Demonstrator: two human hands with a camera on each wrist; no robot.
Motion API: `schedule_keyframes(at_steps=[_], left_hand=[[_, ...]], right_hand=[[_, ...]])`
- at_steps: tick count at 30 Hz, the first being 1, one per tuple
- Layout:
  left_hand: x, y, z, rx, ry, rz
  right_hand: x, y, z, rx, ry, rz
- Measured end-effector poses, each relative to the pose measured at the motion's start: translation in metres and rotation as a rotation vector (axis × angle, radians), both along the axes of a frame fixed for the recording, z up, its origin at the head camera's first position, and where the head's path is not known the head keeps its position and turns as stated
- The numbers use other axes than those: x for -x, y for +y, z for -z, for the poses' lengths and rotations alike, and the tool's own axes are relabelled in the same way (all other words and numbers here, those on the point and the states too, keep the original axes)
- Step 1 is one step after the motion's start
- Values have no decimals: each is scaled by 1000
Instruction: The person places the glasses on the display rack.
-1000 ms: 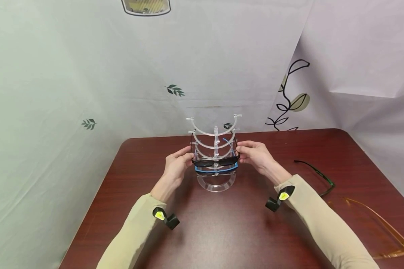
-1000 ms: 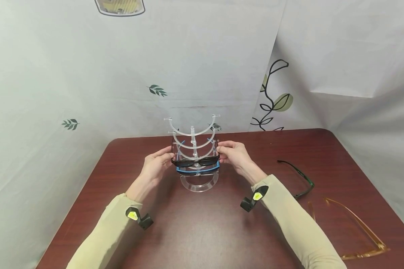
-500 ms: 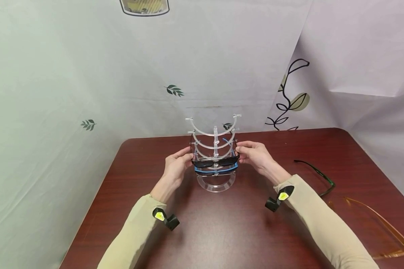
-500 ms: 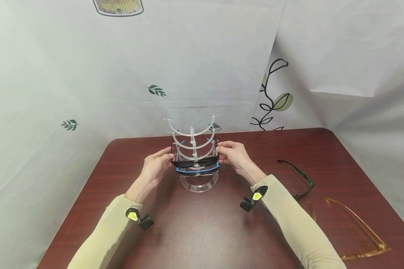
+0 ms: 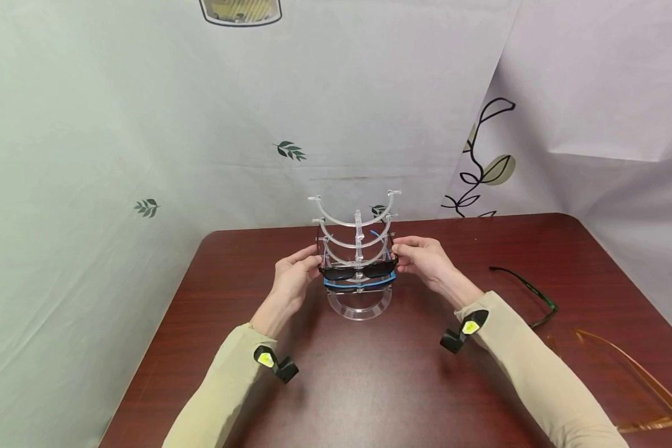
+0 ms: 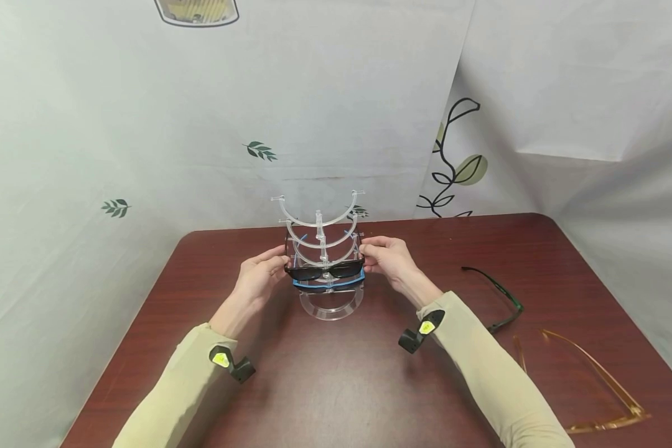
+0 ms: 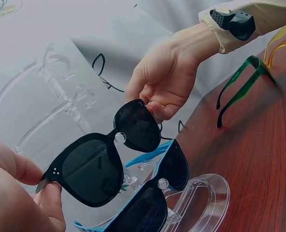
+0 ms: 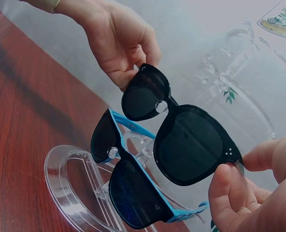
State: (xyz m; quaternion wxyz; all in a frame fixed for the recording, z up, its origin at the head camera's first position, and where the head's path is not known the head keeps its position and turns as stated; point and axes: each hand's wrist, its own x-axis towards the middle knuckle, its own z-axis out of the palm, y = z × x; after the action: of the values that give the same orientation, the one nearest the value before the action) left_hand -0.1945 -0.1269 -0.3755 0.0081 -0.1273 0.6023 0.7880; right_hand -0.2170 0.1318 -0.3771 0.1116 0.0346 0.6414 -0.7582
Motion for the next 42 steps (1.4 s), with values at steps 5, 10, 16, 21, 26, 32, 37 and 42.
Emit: schedule_keyframes(at_steps=[5, 10, 16, 21, 26, 32, 37, 42], left_hand=[[0, 0, 0, -6, 10, 8], [0, 0, 0, -11, 10, 11], [-1, 1, -2, -5, 7, 8], [-2, 1, -1, 7, -3, 8], [-2, 1, -2, 3, -3, 7], [-3, 1, -3, 9, -8, 11], [-4, 0, -3, 9, -9, 19], [-4, -1, -2, 3, -6, 20]], right_hand=[[0, 0, 0, -8, -4, -2], [0, 0, 0, -17, -8, 0], [0, 1, 0, -24, -12, -1], [0, 1, 1, -29, -8, -7], [-1, 1, 1, -29, -8, -12], [-2, 2, 1, -36, -13, -9], [-2, 2, 1, -35, -18, -14], [-4, 3, 0, -23, -18, -13]])
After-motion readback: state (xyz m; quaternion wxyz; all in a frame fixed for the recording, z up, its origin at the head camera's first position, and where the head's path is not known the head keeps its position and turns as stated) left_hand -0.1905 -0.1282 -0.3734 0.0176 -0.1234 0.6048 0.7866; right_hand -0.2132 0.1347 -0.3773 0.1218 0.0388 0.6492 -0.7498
